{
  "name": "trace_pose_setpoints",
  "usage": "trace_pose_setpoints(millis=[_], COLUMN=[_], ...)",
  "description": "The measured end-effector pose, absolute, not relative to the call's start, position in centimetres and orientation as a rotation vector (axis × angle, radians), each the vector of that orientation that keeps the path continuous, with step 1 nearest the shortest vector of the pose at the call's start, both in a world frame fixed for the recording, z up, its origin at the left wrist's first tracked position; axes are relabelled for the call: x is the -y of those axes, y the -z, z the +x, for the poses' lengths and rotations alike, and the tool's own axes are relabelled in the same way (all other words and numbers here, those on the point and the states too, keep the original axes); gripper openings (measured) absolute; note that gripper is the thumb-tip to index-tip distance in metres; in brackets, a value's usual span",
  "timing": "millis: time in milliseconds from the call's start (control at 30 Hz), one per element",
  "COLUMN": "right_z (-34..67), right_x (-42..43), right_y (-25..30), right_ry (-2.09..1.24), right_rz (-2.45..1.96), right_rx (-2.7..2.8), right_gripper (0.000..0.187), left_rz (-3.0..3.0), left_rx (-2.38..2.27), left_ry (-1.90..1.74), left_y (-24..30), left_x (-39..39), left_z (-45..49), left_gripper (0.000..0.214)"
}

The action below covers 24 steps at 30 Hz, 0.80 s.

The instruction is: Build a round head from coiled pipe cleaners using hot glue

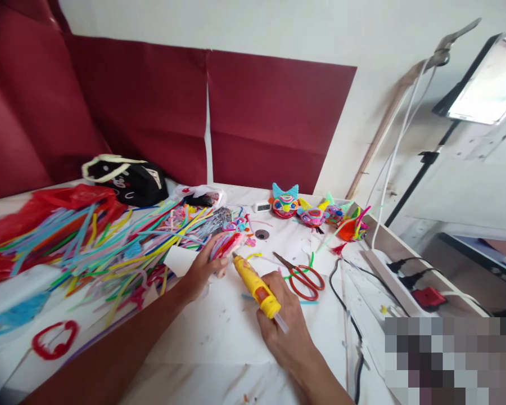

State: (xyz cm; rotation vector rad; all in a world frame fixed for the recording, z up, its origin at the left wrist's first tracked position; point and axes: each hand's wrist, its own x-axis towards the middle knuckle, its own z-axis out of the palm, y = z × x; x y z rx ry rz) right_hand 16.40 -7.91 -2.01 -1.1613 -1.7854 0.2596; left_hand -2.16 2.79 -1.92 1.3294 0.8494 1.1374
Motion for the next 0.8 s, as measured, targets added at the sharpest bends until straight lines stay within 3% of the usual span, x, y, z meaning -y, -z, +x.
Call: trace_pose_setpoints(millis=[800], right_z=[16.37], right_x=[7.95], right_y=[2.37], right_ry=[-0.248], right_rz=[-1.159], right_rx=[1.839], right_gripper=[0.016], left_rz=[1.323], left_rx=[-0.838], left_ry=[-1.153], left_y=[1.88], left_x=[-2.76], left_z=[-2.23], left_gripper=[0.072])
